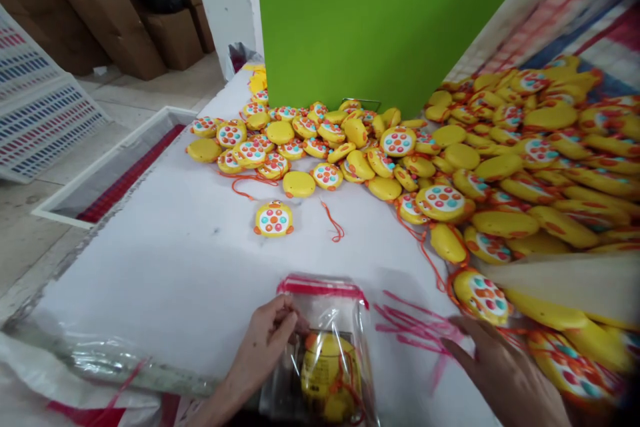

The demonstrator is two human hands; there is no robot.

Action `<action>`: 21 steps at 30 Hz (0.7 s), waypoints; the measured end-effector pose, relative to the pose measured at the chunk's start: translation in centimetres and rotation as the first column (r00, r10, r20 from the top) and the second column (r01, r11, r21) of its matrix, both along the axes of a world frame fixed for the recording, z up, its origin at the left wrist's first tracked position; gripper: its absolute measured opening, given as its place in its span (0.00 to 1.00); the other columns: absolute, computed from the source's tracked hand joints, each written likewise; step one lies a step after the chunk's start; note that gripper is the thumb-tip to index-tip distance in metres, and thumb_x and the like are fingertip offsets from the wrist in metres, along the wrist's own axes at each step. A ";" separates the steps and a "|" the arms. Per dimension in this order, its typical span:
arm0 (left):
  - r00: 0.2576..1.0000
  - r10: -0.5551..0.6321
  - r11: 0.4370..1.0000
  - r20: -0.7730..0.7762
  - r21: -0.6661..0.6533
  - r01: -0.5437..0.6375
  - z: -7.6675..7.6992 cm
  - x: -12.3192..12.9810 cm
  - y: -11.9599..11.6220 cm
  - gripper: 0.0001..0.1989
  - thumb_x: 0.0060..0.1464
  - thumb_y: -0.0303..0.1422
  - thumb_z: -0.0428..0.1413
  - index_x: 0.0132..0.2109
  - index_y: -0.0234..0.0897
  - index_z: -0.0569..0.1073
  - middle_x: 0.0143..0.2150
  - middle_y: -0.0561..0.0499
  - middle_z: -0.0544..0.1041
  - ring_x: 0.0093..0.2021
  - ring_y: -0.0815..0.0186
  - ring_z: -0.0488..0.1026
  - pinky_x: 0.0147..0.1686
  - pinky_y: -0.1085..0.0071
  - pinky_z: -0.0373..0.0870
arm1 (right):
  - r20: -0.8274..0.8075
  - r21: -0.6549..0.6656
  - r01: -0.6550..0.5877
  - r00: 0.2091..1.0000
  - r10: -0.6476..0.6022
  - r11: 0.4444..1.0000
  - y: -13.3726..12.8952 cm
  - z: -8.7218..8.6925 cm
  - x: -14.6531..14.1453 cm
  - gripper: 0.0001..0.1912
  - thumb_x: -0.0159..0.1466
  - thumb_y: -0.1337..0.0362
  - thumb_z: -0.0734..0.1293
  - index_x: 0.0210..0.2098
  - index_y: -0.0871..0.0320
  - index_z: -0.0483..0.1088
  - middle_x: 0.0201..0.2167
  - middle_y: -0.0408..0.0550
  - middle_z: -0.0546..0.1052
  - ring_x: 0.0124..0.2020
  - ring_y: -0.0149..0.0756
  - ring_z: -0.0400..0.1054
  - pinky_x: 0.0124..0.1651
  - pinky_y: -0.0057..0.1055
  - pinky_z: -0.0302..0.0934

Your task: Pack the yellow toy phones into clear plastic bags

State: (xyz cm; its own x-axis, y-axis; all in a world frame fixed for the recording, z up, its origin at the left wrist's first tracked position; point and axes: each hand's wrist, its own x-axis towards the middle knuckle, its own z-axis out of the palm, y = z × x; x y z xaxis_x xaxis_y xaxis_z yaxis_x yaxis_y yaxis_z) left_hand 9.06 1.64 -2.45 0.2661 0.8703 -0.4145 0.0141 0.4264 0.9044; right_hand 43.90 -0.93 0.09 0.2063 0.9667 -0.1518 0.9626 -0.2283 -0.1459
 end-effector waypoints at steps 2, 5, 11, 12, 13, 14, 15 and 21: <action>1.000 0.003 1.000 0.011 -0.013 -0.003 0.0 0.0 0.0 0.09 0.56 0.38 0.49 0.34 0.36 0.66 0.33 0.46 0.78 0.34 0.61 0.76 0.34 0.68 0.70 | -0.092 0.173 -0.037 0.994 0.053 0.984 0.7 1.0 -2.8 0.18 0.57 0.54 0.57 0.43 0.54 0.70 0.41 0.50 0.75 0.26 0.35 0.71 0.27 0.30 0.63; 1.000 0.005 1.000 0.003 -0.007 -0.005 0.1 0.0 0.0 0.10 0.55 0.39 0.50 0.33 0.36 0.66 0.32 0.47 0.78 0.35 0.61 0.76 0.34 0.68 0.70 | -0.400 0.147 -0.096 0.904 0.148 0.984 2.3 1.3 -7.2 0.13 0.60 0.57 0.58 0.37 0.55 0.70 0.29 0.46 0.76 0.24 0.31 0.68 0.27 0.26 0.62; 0.999 0.035 0.999 0.006 -0.039 -0.035 0.5 0.0 -0.1 0.10 0.55 0.39 0.50 0.34 0.36 0.65 0.33 0.48 0.77 0.34 0.62 0.76 0.35 0.66 0.70 | -0.827 -0.130 -0.232 0.562 0.024 0.964 4.4 -1.0 -11.5 0.08 0.56 0.60 0.65 0.31 0.59 0.69 0.27 0.43 0.74 0.29 0.32 0.69 0.33 0.27 0.62; 0.999 0.042 0.998 0.007 -0.040 -0.042 0.5 0.0 -0.1 0.10 0.55 0.40 0.50 0.34 0.37 0.64 0.32 0.49 0.77 0.34 0.62 0.76 0.35 0.67 0.70 | -0.851 -0.133 -0.232 0.525 0.009 0.964 4.4 -1.4 -11.6 0.07 0.56 0.61 0.65 0.29 0.59 0.69 0.25 0.42 0.73 0.29 0.31 0.68 0.32 0.27 0.61; 0.999 0.049 0.998 0.010 -0.043 -0.048 0.6 0.0 -0.1 0.10 0.55 0.40 0.50 0.34 0.37 0.64 0.31 0.50 0.77 0.32 0.63 0.75 0.34 0.68 0.70 | -0.865 -0.125 -0.230 0.501 0.008 0.965 4.4 -1.6 -11.5 0.07 0.57 0.61 0.64 0.28 0.59 0.67 0.24 0.41 0.71 0.28 0.31 0.66 0.32 0.26 0.60; 0.998 0.054 0.997 0.017 -0.048 -0.053 0.6 0.0 -0.1 0.10 0.55 0.40 0.50 0.35 0.38 0.63 0.29 0.52 0.76 0.31 0.64 0.75 0.33 0.69 0.70 | -0.875 -0.105 -0.229 0.484 0.019 0.968 4.4 -1.8 -11.3 0.07 0.57 0.62 0.64 0.26 0.59 0.66 0.23 0.40 0.69 0.27 0.30 0.65 0.31 0.26 0.59; 0.998 0.057 0.997 0.024 -0.056 -0.056 0.5 0.0 -0.1 0.10 0.55 0.40 0.50 0.35 0.39 0.62 0.26 0.54 0.74 0.29 0.65 0.74 0.31 0.70 0.69 | -0.882 -0.079 -0.229 0.470 0.039 0.970 4.3 -1.9 -11.1 0.07 0.57 0.62 0.64 0.25 0.59 0.65 0.22 0.39 0.68 0.26 0.29 0.63 0.31 0.26 0.58; 0.997 0.069 0.997 -0.046 -0.015 -0.069 0.3 -0.3 0.0 0.08 0.55 0.34 0.48 0.31 0.37 0.66 0.26 0.55 0.69 0.29 0.68 0.69 0.29 0.73 0.66 | -0.849 -0.018 -0.213 0.519 0.098 0.977 3.8 -2.0 -10.8 0.07 0.57 0.65 0.60 0.24 0.59 0.67 0.22 0.40 0.67 0.26 0.29 0.62 0.30 0.26 0.57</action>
